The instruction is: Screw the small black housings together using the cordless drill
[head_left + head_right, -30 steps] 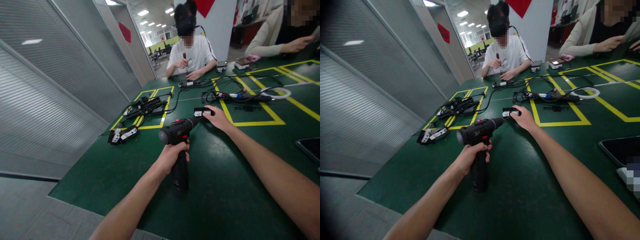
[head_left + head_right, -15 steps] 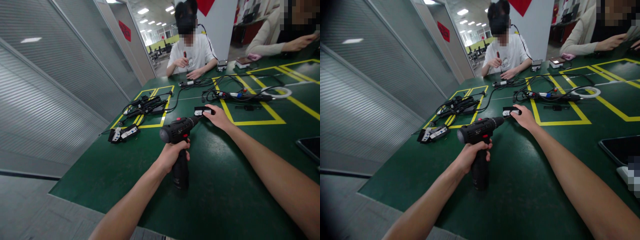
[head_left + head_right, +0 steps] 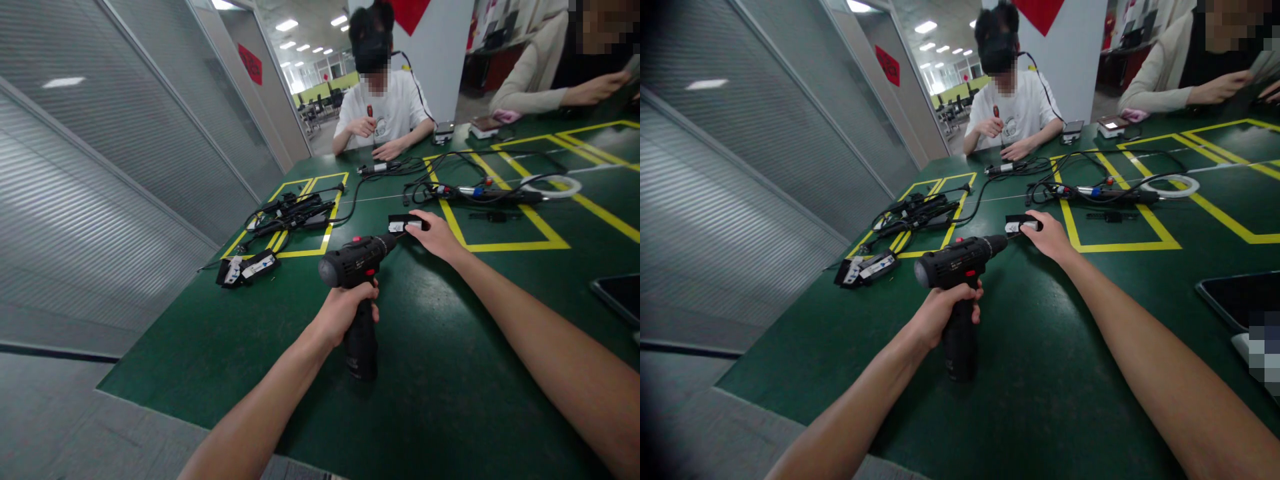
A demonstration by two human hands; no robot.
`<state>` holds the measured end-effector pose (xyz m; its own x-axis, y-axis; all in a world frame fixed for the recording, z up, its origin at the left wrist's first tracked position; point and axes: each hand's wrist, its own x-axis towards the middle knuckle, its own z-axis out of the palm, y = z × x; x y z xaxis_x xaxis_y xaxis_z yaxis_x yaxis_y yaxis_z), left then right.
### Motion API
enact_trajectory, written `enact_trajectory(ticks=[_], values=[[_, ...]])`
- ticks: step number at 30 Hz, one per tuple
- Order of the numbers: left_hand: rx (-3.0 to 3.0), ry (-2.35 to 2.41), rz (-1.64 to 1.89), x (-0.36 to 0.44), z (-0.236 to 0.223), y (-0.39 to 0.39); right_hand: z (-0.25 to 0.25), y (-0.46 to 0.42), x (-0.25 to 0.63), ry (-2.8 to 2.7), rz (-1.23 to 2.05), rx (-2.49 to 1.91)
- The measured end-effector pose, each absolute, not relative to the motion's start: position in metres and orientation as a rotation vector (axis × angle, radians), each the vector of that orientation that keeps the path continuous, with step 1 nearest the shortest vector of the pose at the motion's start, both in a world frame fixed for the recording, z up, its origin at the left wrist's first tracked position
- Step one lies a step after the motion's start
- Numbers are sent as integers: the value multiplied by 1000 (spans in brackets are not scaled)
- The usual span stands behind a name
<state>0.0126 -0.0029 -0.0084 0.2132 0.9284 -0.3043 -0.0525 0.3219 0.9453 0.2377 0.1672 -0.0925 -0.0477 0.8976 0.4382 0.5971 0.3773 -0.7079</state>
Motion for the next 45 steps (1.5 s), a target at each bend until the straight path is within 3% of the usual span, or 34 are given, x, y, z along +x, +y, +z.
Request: enact_trajectory(ticks=[45], values=[[995, 1119, 881, 13, -8, -4, -97, 170, 239, -1744, 415, -1321]])
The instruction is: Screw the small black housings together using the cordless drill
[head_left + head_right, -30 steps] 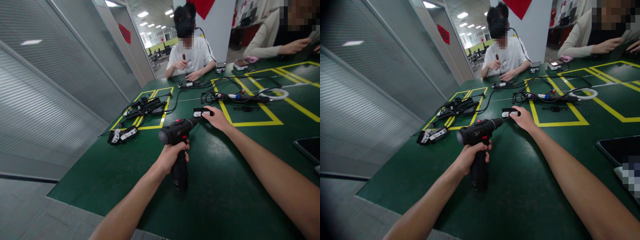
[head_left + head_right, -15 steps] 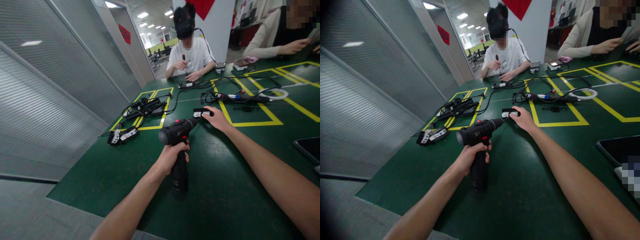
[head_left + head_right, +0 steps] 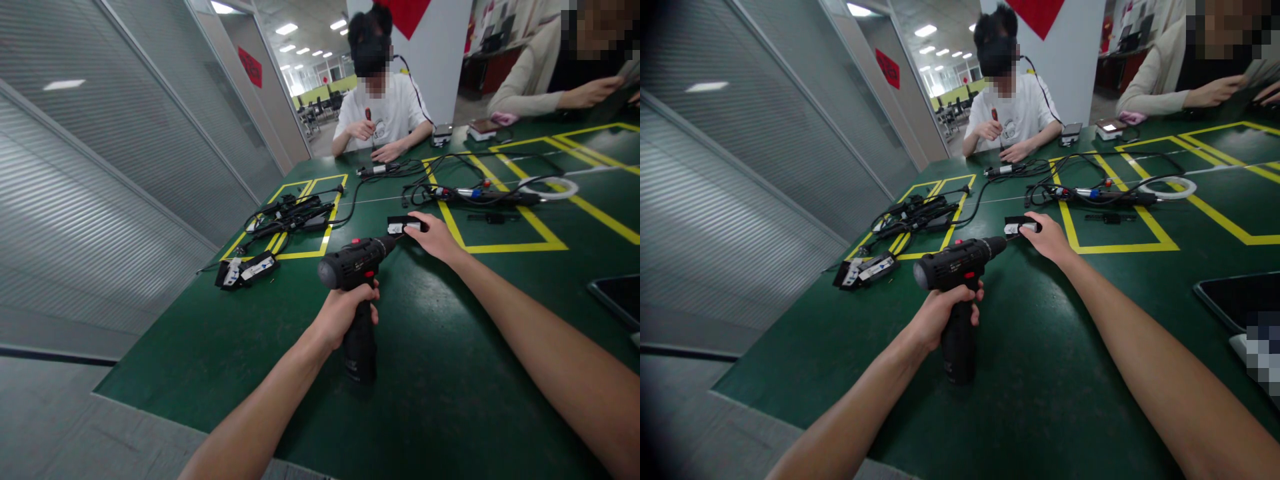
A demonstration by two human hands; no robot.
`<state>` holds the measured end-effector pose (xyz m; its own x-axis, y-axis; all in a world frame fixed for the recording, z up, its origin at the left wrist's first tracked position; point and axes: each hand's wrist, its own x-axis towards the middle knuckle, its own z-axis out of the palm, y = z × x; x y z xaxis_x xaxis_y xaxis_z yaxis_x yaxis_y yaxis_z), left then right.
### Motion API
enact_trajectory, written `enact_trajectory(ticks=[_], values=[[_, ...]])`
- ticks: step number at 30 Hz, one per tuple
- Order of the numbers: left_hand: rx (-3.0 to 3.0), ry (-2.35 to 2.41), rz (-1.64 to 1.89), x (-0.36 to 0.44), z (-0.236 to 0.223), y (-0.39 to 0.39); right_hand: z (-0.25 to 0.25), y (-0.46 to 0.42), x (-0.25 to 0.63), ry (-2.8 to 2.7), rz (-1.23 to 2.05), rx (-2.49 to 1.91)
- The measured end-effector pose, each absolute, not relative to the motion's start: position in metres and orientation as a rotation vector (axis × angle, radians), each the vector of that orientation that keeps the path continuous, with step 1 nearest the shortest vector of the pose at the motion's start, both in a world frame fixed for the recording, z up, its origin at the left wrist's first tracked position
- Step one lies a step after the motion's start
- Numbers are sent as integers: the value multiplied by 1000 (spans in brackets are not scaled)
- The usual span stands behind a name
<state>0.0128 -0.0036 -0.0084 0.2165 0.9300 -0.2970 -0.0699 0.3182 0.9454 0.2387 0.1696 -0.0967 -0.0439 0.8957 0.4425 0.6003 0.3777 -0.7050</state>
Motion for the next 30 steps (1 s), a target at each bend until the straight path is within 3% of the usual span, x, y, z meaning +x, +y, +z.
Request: enact_trajectory(ticks=[21, 30], values=[[1081, 1168, 880, 15, -4, -7, -95, 168, 237, -1732, 415, -1322], [1438, 1256, 857, 4, 4, -6, -97, 168, 235, -1738, 366, -1350]])
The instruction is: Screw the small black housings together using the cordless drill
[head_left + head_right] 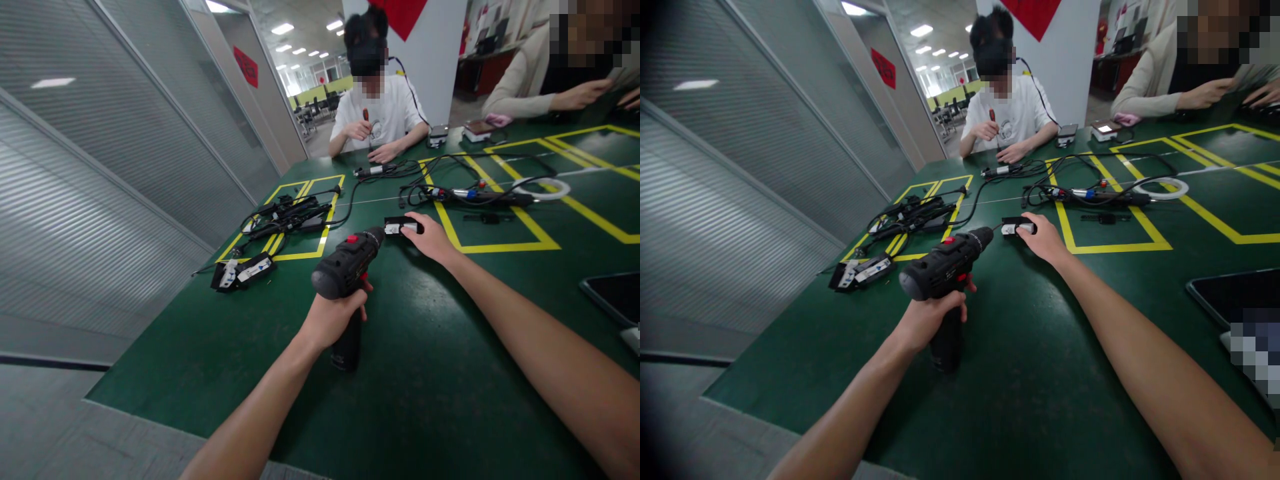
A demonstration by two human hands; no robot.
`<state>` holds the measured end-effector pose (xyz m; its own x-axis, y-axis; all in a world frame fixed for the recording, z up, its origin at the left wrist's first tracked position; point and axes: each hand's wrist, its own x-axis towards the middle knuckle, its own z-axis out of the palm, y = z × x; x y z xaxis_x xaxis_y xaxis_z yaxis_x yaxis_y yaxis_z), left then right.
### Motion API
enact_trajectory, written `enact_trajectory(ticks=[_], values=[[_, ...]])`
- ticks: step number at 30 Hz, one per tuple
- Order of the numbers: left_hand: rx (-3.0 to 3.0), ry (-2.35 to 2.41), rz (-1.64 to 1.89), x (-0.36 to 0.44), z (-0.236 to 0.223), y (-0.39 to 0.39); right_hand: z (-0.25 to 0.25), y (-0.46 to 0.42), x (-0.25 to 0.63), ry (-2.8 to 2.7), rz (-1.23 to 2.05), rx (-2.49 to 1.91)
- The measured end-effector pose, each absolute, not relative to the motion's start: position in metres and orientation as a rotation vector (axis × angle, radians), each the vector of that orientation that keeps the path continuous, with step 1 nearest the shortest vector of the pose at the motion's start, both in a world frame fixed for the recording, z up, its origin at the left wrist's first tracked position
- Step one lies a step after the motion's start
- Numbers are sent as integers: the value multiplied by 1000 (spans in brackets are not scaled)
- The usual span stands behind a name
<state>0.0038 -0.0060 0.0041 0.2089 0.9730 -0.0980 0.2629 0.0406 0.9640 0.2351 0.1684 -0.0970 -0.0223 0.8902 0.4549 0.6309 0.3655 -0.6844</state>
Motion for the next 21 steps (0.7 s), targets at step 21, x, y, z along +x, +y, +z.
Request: enact_trajectory(ticks=[21], values=[[2454, 1510, 57, 2, 3, -57, -96, 171, 238, -1646, 562, -1283]])
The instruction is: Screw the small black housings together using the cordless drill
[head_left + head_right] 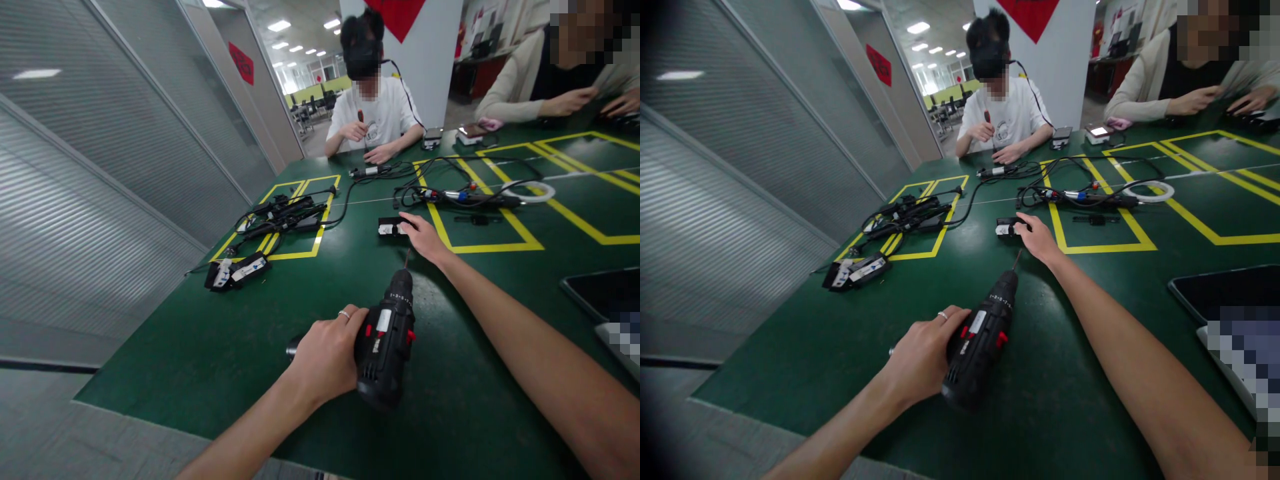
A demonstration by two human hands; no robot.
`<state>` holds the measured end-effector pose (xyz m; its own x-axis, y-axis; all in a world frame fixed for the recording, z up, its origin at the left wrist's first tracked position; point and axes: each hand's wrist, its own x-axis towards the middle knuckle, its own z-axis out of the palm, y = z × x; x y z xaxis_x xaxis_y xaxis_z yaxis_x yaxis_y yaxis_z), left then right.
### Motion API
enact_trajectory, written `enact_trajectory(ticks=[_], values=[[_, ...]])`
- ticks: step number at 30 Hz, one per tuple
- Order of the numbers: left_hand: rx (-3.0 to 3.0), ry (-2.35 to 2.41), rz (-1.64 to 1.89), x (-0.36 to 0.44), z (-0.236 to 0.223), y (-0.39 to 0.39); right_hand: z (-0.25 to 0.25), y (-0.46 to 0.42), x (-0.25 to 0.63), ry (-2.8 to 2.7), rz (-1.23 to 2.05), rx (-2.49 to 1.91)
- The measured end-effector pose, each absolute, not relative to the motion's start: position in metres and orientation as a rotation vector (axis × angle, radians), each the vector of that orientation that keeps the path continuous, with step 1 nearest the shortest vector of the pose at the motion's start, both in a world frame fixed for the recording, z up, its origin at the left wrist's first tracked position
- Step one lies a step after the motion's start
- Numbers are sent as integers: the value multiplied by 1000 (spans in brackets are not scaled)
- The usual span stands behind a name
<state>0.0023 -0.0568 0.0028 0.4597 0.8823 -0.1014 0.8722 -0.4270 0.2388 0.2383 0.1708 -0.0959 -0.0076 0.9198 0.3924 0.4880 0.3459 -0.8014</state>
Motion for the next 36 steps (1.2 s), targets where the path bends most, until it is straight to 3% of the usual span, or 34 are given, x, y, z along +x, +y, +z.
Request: enact_trajectory(ticks=[13, 27, 31, 36], values=[[2573, 1252, -150, 24, -7, -41, -93, 182, 250, -1585, 665, -1279], [2381, 967, -147, 20, 20, -15, -91, 175, 253, -1601, 761, -1197], [2544, 1024, 145, 17, 16, 50, -91, 175, 253, -1591, 781, -1181], [2823, 1079, 681, 36, -28, 138, -94, 178, 252, -1575, 793, -1201]])
